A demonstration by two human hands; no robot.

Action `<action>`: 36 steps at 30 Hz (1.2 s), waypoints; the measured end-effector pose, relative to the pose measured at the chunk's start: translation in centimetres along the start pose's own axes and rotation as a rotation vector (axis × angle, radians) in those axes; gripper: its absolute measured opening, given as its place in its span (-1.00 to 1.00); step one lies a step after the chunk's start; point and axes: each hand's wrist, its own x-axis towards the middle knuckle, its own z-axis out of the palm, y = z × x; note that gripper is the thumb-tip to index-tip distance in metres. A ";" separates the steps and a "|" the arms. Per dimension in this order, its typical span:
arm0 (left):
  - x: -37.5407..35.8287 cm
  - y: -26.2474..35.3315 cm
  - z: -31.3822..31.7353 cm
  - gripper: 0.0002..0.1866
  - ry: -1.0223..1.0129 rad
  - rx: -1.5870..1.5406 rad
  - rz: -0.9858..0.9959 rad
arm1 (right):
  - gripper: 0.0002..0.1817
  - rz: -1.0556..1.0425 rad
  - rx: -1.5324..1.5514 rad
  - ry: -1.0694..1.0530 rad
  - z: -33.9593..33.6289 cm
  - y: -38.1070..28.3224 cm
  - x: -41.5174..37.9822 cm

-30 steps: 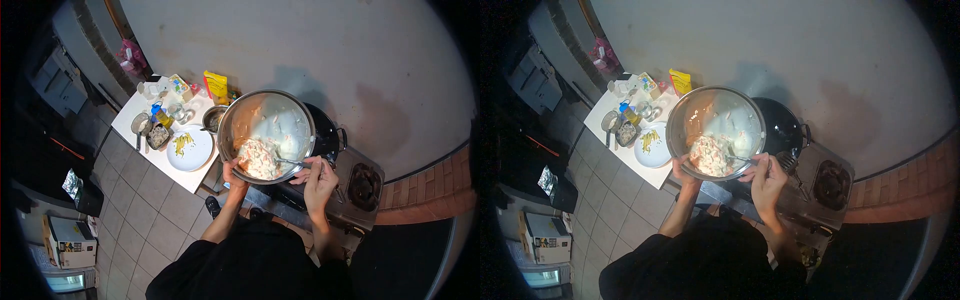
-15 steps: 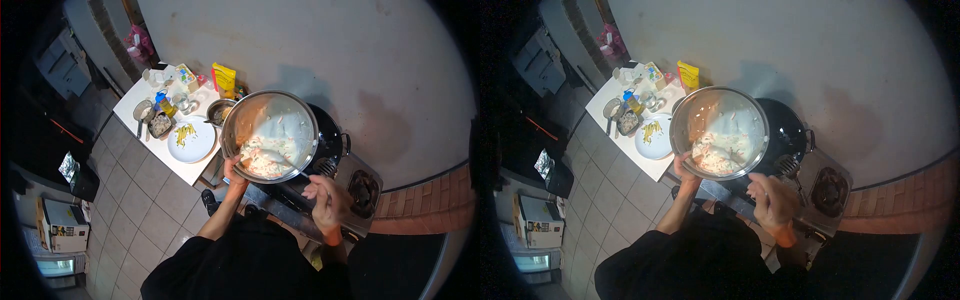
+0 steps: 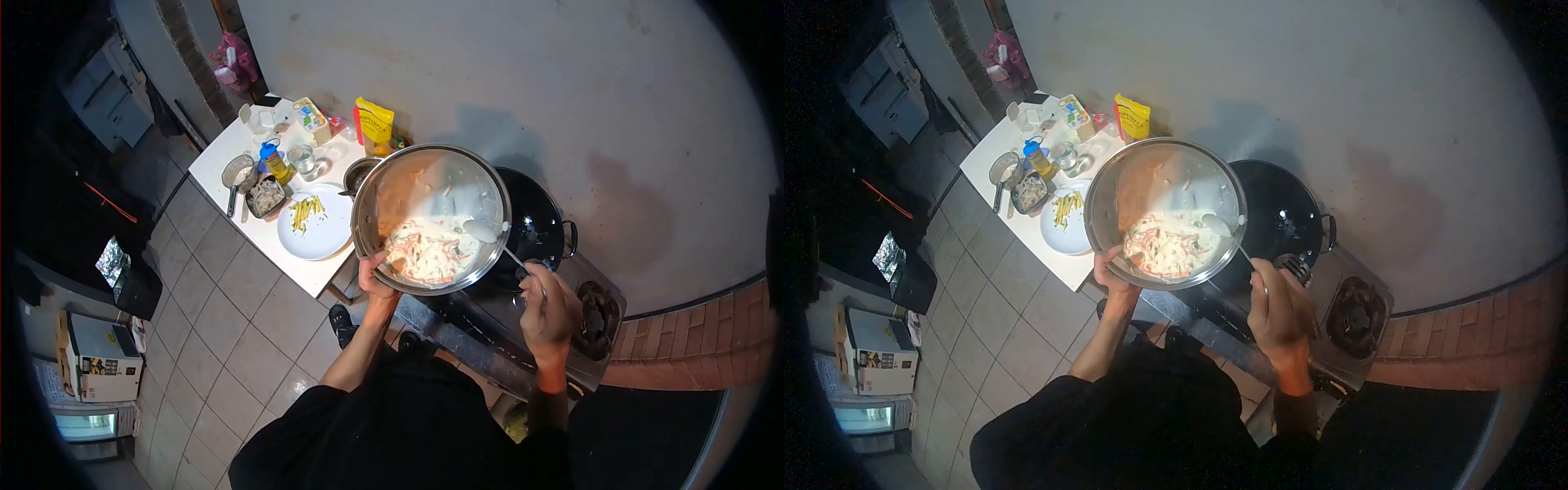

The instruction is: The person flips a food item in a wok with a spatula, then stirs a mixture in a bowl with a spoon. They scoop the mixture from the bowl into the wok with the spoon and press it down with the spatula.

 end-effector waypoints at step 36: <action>0.9 6.6 2.0 -0.53 -0.104 -0.310 -0.390 | -0.75 -0.097 0.073 -0.083 0.5 -1.9 0.5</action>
